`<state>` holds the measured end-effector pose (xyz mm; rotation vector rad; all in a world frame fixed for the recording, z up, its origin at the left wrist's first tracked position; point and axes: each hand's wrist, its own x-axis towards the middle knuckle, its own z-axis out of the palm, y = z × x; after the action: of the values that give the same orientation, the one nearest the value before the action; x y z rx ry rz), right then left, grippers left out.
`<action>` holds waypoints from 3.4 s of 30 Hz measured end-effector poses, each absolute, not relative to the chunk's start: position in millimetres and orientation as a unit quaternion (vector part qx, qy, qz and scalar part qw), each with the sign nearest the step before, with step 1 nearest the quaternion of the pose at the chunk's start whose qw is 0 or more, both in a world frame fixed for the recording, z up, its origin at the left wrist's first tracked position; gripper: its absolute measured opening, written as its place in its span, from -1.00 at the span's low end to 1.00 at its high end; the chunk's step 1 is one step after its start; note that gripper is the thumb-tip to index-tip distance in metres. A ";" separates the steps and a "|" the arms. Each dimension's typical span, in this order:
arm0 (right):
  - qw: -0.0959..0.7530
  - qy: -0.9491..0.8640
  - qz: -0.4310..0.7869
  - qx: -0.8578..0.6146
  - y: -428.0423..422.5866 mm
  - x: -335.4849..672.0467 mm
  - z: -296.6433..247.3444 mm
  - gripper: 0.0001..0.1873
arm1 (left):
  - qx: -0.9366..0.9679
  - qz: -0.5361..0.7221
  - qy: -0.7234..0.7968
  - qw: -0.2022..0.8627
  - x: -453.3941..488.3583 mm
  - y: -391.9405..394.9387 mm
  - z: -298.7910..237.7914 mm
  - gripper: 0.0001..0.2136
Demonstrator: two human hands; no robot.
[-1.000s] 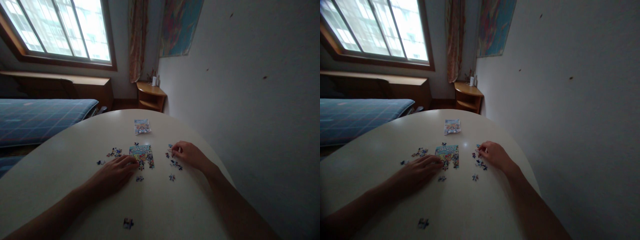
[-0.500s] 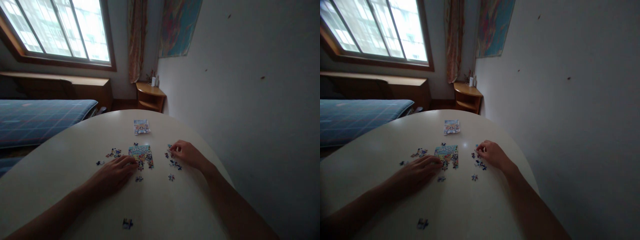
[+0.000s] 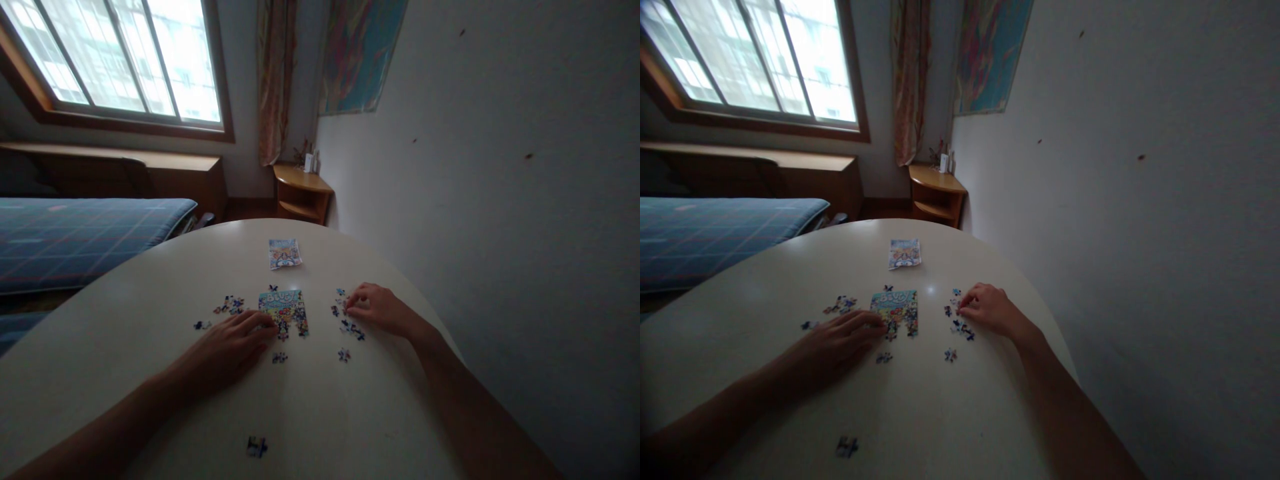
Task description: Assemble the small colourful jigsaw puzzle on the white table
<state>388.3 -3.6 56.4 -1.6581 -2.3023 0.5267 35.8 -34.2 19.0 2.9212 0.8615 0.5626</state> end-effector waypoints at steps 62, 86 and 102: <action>0.188 -0.810 0.311 -0.461 -30.1 343.2 66.7 -0.90 | 0.945 0.170 0.279 0.029 36.7 -34.9 20.8 -0.76; 0.201 -0.846 0.239 -0.431 -33.6 313.8 44.6 -0.87 | 0.942 0.168 0.287 0.037 36.2 -34.1 17.5 -0.73; 0.139 -0.876 0.125 -0.445 -41.0 310.1 52.1 -0.86 | 0.943 0.181 0.279 0.028 38.0 -34.7 20.6 -0.75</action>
<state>310.1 -41.0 52.1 -1.2853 -2.5325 0.3612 38.0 -34.7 20.6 2.9097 0.8614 0.5597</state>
